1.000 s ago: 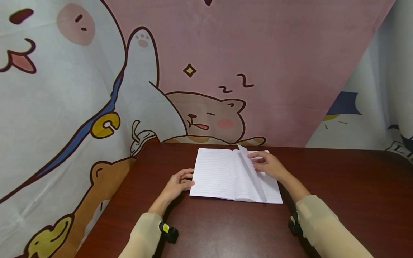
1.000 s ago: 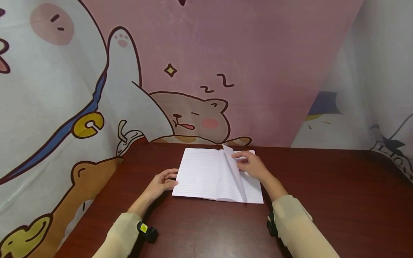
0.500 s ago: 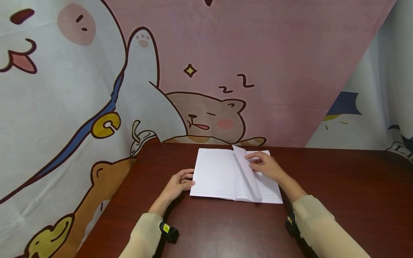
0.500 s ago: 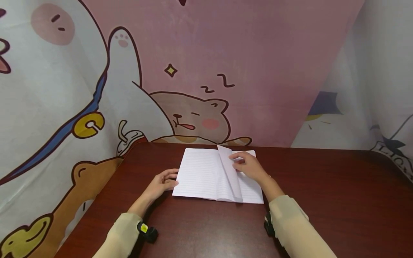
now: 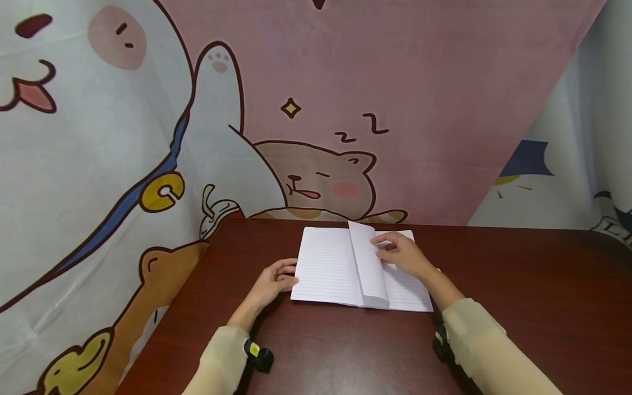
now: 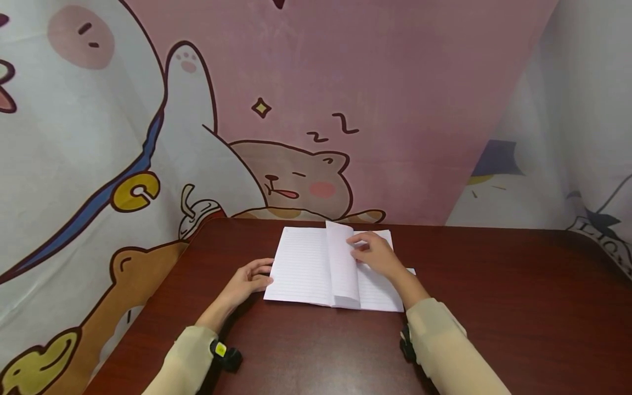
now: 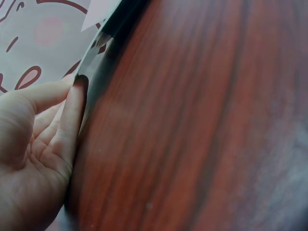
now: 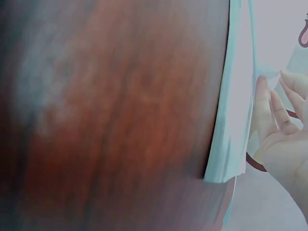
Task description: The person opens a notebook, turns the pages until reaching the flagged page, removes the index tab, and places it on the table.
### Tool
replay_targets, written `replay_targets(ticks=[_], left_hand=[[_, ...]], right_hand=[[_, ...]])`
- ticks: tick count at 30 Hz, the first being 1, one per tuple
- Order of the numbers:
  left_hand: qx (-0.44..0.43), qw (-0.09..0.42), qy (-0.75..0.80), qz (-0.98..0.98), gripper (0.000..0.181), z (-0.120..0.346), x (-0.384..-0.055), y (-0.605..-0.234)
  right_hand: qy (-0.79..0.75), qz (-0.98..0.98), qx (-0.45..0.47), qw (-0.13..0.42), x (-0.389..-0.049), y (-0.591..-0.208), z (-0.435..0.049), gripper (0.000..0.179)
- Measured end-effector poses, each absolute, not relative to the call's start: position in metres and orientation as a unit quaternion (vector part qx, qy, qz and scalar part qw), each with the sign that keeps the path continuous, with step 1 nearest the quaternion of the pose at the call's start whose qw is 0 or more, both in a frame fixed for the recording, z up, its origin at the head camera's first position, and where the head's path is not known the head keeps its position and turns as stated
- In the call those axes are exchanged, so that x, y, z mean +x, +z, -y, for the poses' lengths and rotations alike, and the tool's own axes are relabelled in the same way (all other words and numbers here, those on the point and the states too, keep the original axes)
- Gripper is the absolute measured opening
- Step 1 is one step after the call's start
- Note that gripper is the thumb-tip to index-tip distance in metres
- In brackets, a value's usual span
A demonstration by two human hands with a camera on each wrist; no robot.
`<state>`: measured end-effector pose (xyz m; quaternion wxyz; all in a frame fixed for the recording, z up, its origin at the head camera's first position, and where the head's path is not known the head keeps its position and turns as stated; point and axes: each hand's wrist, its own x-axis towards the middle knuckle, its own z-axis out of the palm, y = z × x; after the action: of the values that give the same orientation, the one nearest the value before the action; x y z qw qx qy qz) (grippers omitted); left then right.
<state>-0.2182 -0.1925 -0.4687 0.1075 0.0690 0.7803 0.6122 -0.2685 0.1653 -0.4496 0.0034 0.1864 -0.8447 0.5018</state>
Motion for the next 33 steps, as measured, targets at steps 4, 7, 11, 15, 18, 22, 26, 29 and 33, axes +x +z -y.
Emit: replay_targets(ticks=[4, 7, 11, 15, 18, 22, 26, 29, 33], left_hand=[[0.069, 0.107, 0.613, -0.780, 0.052, 0.192, -0.218, -0.469], [0.071, 0.107, 0.614, -0.779, 0.052, 0.193, -0.218, -0.469], [0.072, 0.107, 0.613, -0.780, 0.052, 0.193, -0.218, -0.469], [0.073, 0.107, 0.611, -0.781, 0.052, 0.193, -0.218, -0.469], [0.077, 0.106, 0.613, -0.779, 0.052, 0.193, -0.218, -0.470], [0.082, 0.106, 0.617, -0.775, 0.053, 0.194, -0.218, -0.471], [0.083, 0.105, 0.620, -0.773, 0.054, 0.194, -0.218, -0.472], [0.083, 0.105, 0.622, -0.771, 0.054, 0.194, -0.218, -0.472], [0.079, 0.104, 0.620, -0.773, 0.053, 0.193, -0.218, -0.472]], right_hand=[[0.494, 0.852, 0.173, -0.001, -0.270, -0.450, -0.162, 0.030], [0.500, 0.849, 0.169, -0.013, -0.270, -0.451, -0.160, 0.032], [0.516, 0.839, 0.171, -0.027, -0.269, -0.450, -0.159, 0.034], [0.513, 0.840, 0.174, -0.022, -0.269, -0.449, -0.157, 0.033], [0.505, 0.844, 0.177, -0.017, -0.268, -0.448, -0.156, 0.032], [0.494, 0.851, 0.178, -0.012, -0.269, -0.449, -0.154, 0.031], [0.478, 0.859, 0.182, -0.001, -0.269, -0.449, -0.152, 0.032], [0.479, 0.859, 0.183, -0.003, -0.269, -0.449, -0.150, 0.034], [0.485, 0.856, 0.180, -0.009, -0.268, -0.450, -0.146, 0.035]])
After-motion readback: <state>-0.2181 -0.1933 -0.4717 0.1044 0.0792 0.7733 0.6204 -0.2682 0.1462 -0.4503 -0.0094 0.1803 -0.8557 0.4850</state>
